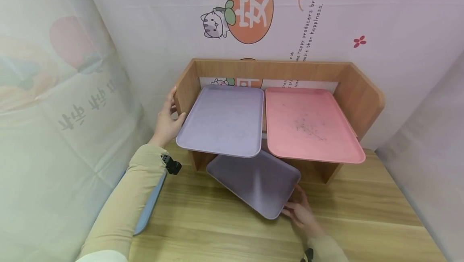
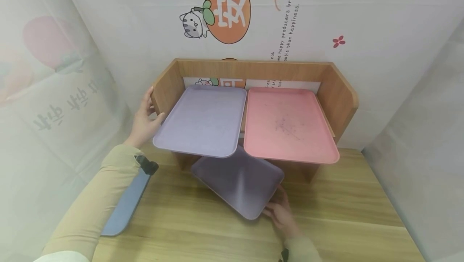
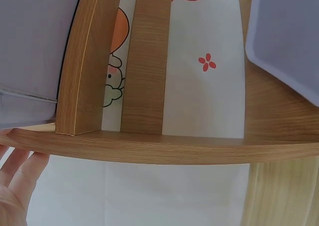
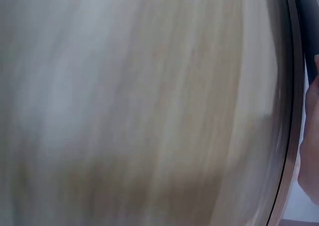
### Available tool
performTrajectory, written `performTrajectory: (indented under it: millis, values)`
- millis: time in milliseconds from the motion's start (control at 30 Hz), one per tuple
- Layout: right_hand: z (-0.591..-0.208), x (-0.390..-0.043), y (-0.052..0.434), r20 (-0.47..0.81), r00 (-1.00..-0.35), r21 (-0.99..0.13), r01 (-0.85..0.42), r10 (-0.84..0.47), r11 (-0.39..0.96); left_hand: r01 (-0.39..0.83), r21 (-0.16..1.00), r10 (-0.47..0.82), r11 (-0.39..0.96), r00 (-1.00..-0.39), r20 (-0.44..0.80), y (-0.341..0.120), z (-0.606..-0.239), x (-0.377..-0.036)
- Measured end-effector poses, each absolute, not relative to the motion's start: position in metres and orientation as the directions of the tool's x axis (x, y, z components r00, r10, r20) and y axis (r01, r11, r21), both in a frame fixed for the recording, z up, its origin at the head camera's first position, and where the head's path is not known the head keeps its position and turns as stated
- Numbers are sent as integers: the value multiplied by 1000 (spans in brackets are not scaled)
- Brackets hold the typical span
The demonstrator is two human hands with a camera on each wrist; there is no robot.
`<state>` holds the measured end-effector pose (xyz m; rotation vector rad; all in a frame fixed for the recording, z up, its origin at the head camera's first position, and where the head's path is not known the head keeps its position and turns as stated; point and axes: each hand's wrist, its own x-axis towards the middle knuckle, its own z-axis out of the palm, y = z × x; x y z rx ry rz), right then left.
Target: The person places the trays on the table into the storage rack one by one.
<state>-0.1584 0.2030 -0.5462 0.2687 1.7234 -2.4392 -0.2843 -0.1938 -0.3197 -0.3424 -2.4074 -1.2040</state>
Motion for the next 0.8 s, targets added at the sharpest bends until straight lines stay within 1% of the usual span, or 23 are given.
performTrajectory:
  millis: [167,433,600,800]
  values:
    - [-549,-162,195,-242,-970,-897,228,-11,-379,403,701,30,589,-877,479,-193,-319,-285]
    - [-558,-161,173,-251,-968,-893,223,21,-392,402,700,31,590,-878,477,-194,-320,-285]
    - [-561,-159,160,-244,-969,-905,214,36,-369,407,699,33,588,-876,482,-193,-320,-284]
    - [-563,-159,150,-240,-971,-917,218,25,-335,420,698,38,580,-870,492,-193,-320,-284]
